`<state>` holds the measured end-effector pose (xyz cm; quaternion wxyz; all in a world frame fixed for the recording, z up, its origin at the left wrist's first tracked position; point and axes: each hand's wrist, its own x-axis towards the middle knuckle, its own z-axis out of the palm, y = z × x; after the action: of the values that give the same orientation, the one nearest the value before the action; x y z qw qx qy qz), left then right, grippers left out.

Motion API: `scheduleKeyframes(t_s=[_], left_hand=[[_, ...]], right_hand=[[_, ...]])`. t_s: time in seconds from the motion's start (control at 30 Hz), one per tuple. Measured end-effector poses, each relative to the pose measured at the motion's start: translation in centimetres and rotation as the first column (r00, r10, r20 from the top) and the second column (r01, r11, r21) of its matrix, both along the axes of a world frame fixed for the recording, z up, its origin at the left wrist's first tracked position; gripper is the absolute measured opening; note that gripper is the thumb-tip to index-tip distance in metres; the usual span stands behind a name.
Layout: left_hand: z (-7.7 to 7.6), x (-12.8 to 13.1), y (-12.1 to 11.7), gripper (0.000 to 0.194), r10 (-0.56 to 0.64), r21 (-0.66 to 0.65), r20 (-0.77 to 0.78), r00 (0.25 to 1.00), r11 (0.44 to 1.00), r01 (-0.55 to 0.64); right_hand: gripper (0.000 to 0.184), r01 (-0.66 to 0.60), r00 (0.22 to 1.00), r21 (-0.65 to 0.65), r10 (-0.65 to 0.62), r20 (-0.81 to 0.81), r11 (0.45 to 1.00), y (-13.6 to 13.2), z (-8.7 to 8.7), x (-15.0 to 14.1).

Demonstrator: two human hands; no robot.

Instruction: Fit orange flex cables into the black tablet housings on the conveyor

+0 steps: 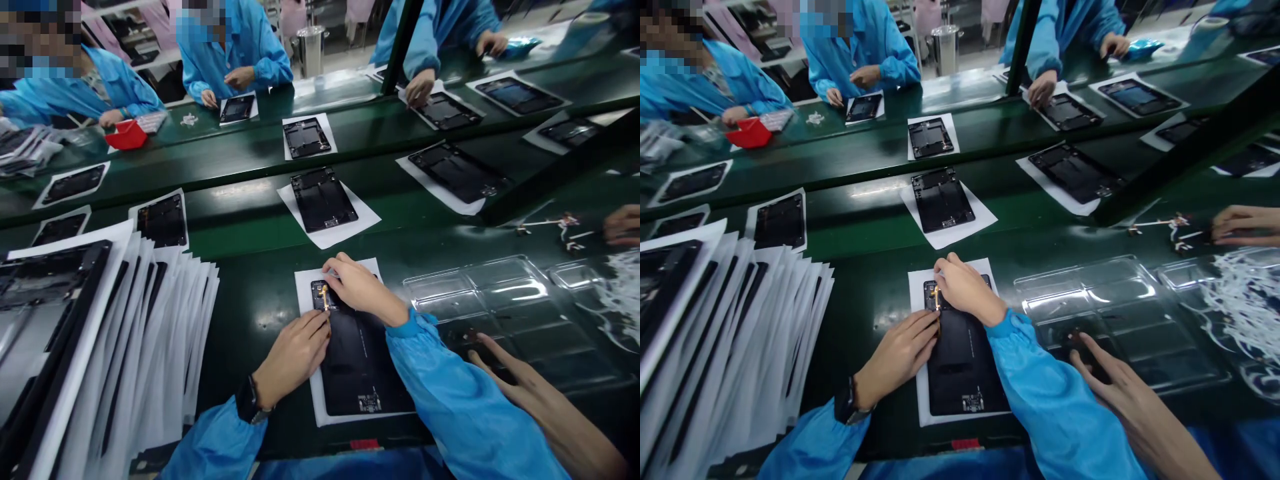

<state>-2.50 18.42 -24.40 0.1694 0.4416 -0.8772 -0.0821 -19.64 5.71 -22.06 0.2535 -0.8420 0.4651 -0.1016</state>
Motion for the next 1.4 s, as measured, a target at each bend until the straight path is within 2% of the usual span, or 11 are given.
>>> scheduleKeyframes(t_s=[0.13,0.23,0.33,0.43,0.6,0.77,0.87,1.0,1.17,1.3,1.4], left_hand=[[0.2,0.4,-0.4,0.026,-0.051,0.008,0.052,0.997,0.999,0.051],[0.1,0.6,-0.1,0.032,-0.061,0.029,0.074,0.995,0.998,0.059],[0.0,1.0,0.4,0.039,-0.09,0.068,0.058,0.994,0.994,0.086],[0.1,1.3,0.7,0.037,-0.107,0.098,0.031,0.994,0.99,0.104],[0.1,1.4,0.8,0.033,-0.1,0.109,-0.021,0.995,0.989,0.101],[-0.2,1.9,0.9,0.025,-0.069,0.134,-0.2,0.977,0.986,0.097],[-0.3,2.3,0.9,0.044,0.02,0.155,-0.225,0.974,0.988,0.015],[-0.5,2.6,0.7,0.075,0.059,0.187,-0.194,0.979,0.982,-0.022],[-0.8,2.6,0.7,0.073,0.069,0.199,-0.183,0.981,0.979,-0.032],[-0.8,2.6,0.8,0.073,0.079,0.202,-0.168,0.983,0.978,-0.044],[-0.9,2.5,0.8,0.073,0.082,0.205,-0.163,0.983,0.978,-0.047]], right_hand=[[0.031,-0.058,0.99,0.11,0.043,0.132,0.992,2.8,2.3,-1.8],[0.026,-0.056,0.986,0.213,0.02,0.168,0.976,5.5,3.5,-3.2],[0.019,0.001,0.969,0.357,-0.09,0.231,0.934,7.9,3.3,-4.4],[0.026,0.103,0.942,0.431,-0.228,0.248,0.896,9.8,1.9,-5.3],[0.023,0.194,0.939,0.312,-0.268,0.214,0.93,11.8,0.1,-5.3],[0.017,0.056,0.997,0.106,-0.062,0.053,0.993,12.0,0.0,-3.4],[0.019,-0.068,0.991,0.011,0.069,-0.115,0.998,11.4,0.1,-1.8],[0.014,-0.163,0.962,-0.091,0.137,-0.238,0.983,11.1,0.1,0.2],[0.012,-0.166,0.976,-0.175,0.137,-0.167,0.97,11.7,-0.4,0.6],[0.011,-0.021,0.997,-0.095,0.029,0.076,0.995,12.3,-0.7,-1.0],[0.014,0.047,0.986,-0.045,-0.039,0.163,0.998,12.6,-1.0,-1.6]])
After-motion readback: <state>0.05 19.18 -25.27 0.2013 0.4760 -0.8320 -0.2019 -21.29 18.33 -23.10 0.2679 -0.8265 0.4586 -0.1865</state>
